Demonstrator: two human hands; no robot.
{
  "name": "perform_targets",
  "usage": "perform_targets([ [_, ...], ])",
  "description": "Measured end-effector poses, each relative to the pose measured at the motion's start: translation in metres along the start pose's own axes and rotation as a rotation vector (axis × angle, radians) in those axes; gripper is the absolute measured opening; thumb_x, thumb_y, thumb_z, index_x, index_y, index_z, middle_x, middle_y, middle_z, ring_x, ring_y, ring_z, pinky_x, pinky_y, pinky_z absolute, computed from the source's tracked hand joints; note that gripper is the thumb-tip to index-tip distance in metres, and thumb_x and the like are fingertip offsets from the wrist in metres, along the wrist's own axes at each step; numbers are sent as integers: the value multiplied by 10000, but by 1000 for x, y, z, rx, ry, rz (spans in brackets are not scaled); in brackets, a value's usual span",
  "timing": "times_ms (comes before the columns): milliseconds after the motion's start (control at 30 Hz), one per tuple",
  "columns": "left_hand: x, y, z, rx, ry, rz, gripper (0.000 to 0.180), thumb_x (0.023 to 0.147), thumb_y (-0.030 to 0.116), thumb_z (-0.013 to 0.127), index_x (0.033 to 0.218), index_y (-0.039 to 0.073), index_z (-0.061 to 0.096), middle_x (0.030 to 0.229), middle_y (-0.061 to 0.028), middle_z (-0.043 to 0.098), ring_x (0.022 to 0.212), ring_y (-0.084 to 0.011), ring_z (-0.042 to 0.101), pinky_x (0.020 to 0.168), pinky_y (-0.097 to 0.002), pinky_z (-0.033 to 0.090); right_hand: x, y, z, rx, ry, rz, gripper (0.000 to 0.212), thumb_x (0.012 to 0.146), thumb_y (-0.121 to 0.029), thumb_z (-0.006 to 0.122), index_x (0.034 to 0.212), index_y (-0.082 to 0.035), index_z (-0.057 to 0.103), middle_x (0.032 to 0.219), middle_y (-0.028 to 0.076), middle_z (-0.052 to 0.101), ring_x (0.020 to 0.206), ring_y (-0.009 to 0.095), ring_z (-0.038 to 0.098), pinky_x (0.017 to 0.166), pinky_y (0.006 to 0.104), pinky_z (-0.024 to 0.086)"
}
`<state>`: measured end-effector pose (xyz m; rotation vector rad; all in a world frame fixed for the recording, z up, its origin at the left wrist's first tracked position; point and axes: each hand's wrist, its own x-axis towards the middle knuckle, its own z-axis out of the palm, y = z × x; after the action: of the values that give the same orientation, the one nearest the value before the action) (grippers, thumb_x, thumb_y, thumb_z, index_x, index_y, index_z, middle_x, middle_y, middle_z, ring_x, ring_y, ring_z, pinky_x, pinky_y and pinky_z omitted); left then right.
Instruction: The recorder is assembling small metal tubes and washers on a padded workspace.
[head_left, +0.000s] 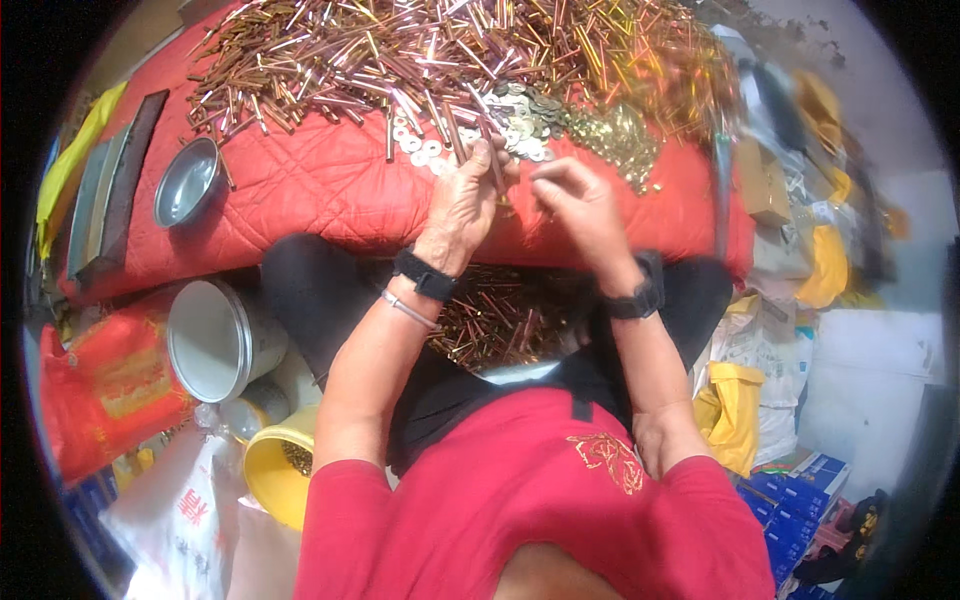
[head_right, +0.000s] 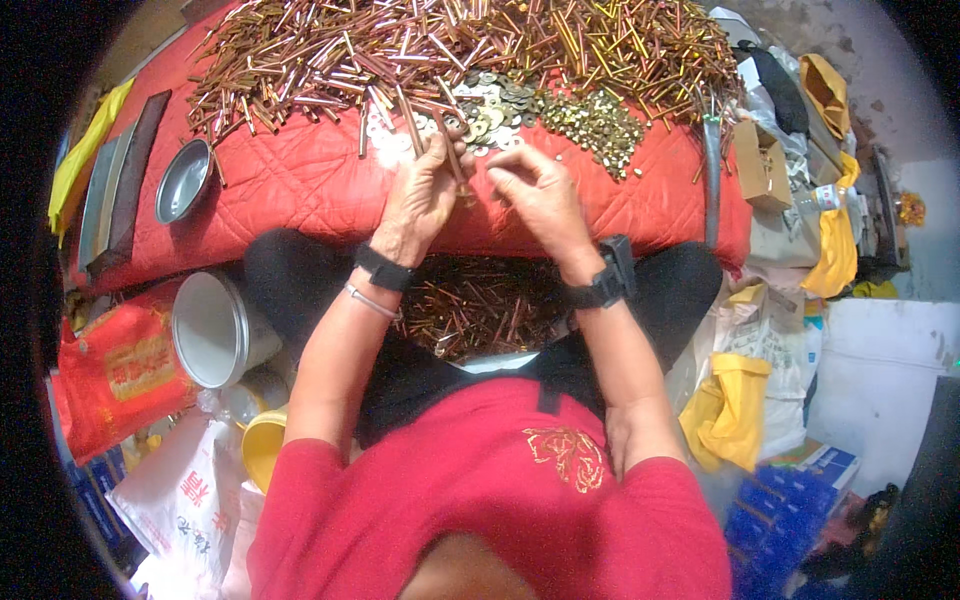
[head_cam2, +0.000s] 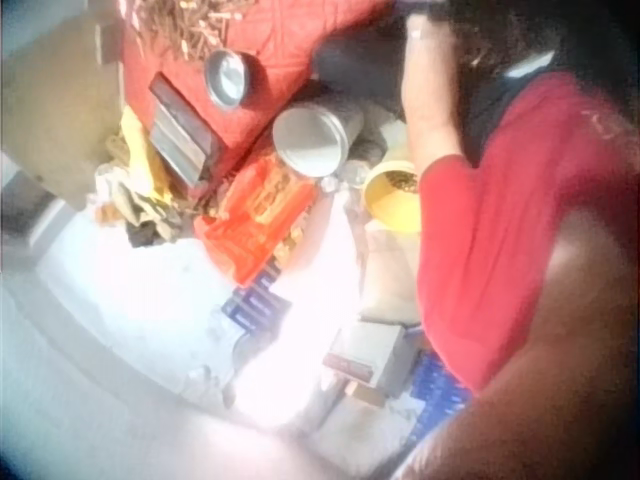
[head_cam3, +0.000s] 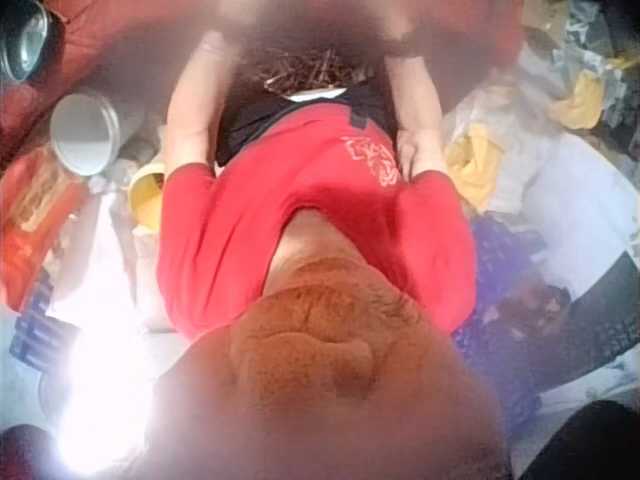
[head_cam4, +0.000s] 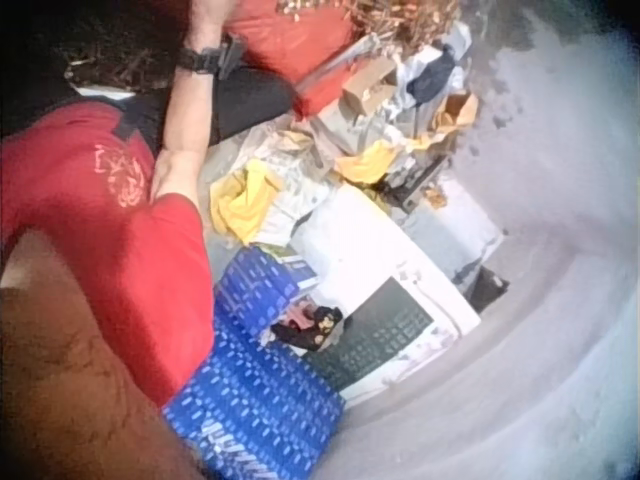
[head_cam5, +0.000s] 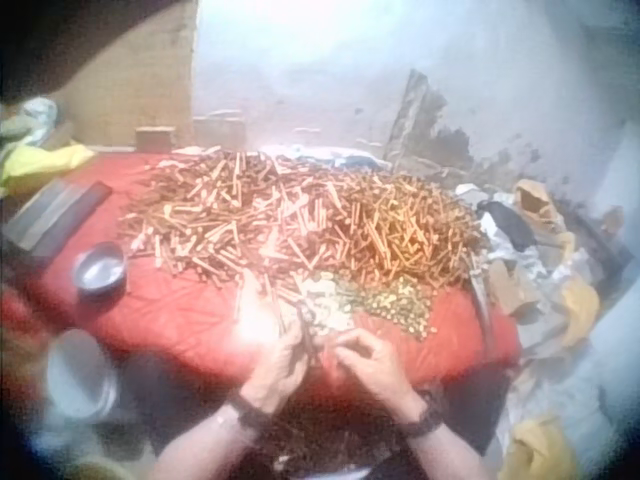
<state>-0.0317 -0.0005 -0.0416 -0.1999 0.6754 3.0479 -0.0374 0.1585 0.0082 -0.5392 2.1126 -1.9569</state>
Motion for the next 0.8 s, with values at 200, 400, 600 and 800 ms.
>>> perform_targets([
  [200, -1, -17, -2, 312, 36, 277, 237, 956, 204, 546, 1053, -13, 555, 957, -112, 639, 854, -224, 634, 827, -348, 517, -3, 30, 34, -573, 178, -335, 97, 788, -53, 642, 842, -10, 574, 810, 157, 577, 754, 334, 586, 668, 397, 475],
  [400, -17, -16, 14, 894, 44, 414, 219, 988, 195, 483, 1042, 26, 612, 979, -54, 671, 834, -102, 583, 737, -256, 468, 1, 30, 25, -574, 256, -376, 102, 772, -7, 629, 863, 9, 586, 796, 152, 575, 711, 304, 591, 623, 360, 469],
  [600, -20, -36, 5, 1123, -99, 672, 177, 976, 114, 495, 1069, 11, 606, 1038, -71, 678, 944, -138, 607, 832, -273, 470, -6, 28, 23, -535, 309, -459, 136, 747, 28, 609, 876, 5, 572, 788, 154, 546, 694, 329, 566, 608, 379, 463],
  [800, -22, -46, -6, 1231, -59, 697, 157, 947, 45, 518, 1075, 1, 598, 1003, -106, 685, 900, -150, 633, 812, -280, 493, -12, 45, 26, -613, 322, -359, 147, 770, -32, 585, 913, -29, 551, 831, 161, 555, 755, 374, 574, 657, 436, 475],
])
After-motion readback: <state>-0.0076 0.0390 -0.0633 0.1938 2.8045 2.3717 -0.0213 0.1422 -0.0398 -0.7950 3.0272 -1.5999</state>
